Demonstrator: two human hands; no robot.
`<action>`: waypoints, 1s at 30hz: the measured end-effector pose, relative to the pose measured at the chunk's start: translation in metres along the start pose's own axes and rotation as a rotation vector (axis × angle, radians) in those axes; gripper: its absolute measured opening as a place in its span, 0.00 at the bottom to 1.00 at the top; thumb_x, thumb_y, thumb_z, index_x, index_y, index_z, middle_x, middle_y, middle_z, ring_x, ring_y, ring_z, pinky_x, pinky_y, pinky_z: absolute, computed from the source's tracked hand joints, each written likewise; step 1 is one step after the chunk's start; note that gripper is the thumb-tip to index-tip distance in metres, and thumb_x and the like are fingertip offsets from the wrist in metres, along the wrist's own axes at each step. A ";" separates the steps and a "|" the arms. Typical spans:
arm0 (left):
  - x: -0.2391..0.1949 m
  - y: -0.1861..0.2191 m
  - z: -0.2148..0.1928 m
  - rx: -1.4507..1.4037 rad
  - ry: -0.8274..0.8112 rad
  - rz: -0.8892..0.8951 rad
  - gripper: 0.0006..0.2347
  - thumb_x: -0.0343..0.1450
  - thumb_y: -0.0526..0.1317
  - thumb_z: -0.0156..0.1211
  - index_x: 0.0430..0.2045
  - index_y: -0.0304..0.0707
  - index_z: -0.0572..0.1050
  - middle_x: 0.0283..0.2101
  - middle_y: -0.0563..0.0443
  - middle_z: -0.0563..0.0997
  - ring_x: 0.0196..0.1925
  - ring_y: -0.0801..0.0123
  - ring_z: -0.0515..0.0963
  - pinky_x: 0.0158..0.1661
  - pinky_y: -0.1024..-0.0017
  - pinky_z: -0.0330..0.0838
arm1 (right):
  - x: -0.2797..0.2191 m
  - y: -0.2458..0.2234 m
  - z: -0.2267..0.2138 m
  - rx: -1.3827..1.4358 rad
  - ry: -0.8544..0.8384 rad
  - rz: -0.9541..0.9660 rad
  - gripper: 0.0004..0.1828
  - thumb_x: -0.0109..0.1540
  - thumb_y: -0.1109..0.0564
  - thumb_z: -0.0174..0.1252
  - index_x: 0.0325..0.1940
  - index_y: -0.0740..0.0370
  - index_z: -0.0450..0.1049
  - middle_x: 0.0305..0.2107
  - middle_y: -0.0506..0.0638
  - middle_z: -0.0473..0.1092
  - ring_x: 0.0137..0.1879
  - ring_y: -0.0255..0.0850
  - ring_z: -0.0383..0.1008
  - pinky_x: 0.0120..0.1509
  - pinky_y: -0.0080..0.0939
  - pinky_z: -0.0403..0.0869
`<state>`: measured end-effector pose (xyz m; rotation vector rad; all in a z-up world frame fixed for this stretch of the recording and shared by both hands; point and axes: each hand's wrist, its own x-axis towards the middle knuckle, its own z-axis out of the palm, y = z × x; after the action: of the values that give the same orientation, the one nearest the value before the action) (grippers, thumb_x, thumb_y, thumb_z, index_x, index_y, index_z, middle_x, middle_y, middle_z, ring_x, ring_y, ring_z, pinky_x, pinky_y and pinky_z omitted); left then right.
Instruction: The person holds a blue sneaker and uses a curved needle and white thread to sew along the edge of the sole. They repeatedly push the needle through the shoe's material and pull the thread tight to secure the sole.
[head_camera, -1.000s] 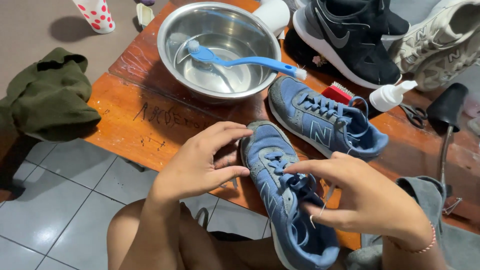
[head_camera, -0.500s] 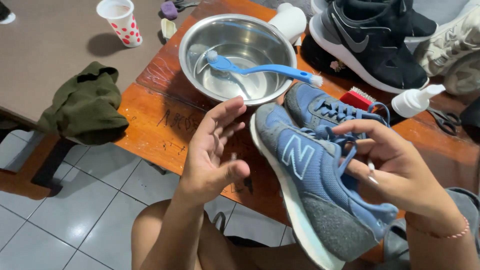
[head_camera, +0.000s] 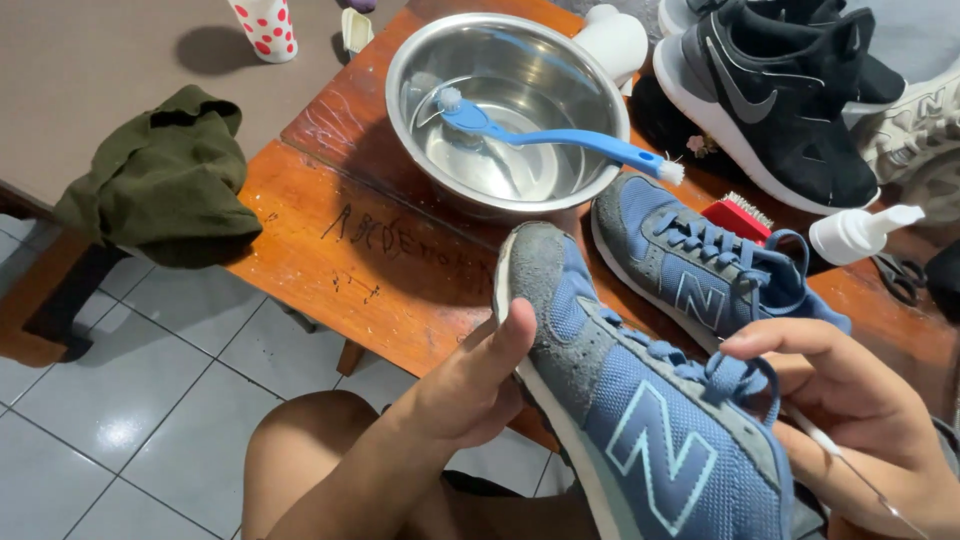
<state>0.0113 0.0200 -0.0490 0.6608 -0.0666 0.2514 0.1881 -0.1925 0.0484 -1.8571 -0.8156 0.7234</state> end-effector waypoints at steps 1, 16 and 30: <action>-0.003 0.010 0.007 -0.004 0.003 0.002 0.37 0.68 0.64 0.52 0.64 0.30 0.65 0.62 0.38 0.75 0.67 0.51 0.73 0.66 0.54 0.70 | 0.004 0.001 0.002 -0.003 -0.004 0.002 0.27 0.55 0.65 0.60 0.59 0.68 0.75 0.36 0.64 0.82 0.38 0.48 0.82 0.42 0.44 0.75; 0.001 0.042 0.026 0.768 0.357 -0.148 0.55 0.50 0.75 0.50 0.72 0.48 0.46 0.58 0.51 0.74 0.49 0.70 0.78 0.48 0.70 0.76 | 0.014 -0.033 0.021 -0.523 -0.257 -0.479 0.13 0.63 0.57 0.51 0.42 0.49 0.82 0.26 0.42 0.82 0.27 0.33 0.77 0.28 0.33 0.73; -0.009 0.043 0.030 1.066 0.153 -0.029 0.59 0.50 0.53 0.75 0.73 0.43 0.38 0.76 0.44 0.48 0.77 0.63 0.51 0.70 0.65 0.43 | 0.034 -0.005 0.063 -0.517 0.050 -0.943 0.10 0.60 0.55 0.59 0.43 0.61 0.75 0.33 0.53 0.75 0.34 0.44 0.71 0.45 0.43 0.65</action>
<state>-0.0078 0.0327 -0.0011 1.6965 0.2443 0.3027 0.1594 -0.1315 0.0249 -1.6131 -1.7749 -0.1528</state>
